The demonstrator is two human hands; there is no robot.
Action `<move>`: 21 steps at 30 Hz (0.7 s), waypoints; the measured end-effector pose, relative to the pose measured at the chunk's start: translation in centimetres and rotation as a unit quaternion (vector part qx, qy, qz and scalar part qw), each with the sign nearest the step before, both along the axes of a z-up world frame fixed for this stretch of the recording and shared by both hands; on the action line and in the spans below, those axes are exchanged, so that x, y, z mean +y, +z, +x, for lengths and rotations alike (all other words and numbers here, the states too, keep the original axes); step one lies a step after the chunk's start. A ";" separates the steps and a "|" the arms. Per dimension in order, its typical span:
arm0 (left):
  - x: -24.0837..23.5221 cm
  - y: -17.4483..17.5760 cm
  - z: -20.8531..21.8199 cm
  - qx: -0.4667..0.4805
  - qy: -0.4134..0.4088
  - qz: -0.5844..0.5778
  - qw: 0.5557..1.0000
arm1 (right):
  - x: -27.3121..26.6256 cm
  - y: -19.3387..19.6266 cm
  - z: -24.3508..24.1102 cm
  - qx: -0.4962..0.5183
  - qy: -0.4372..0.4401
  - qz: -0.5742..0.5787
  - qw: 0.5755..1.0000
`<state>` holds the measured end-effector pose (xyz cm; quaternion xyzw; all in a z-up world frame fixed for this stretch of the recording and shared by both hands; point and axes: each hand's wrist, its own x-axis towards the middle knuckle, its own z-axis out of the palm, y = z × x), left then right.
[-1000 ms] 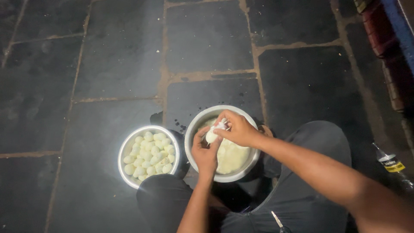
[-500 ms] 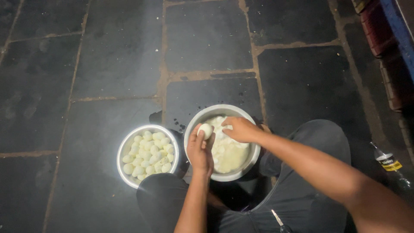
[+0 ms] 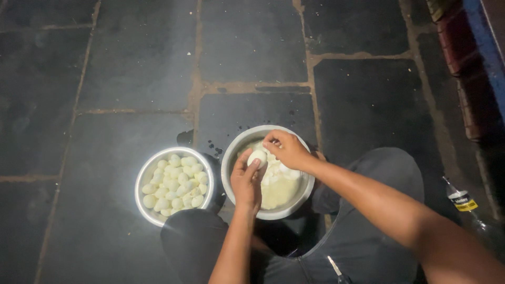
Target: The person sits on the floor and peels boiled eggs by hand. They remove the shells over a bowl of water and place the peeled eggs into a separate metal bowl.
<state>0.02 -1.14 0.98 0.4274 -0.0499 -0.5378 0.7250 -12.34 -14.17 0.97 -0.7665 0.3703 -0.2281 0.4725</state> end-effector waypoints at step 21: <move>1.3 -27.3 3.4 -0.339 -0.014 0.407 0.848 | 8.0 -30.8 -1.3 0.607 0.104 0.026 0.787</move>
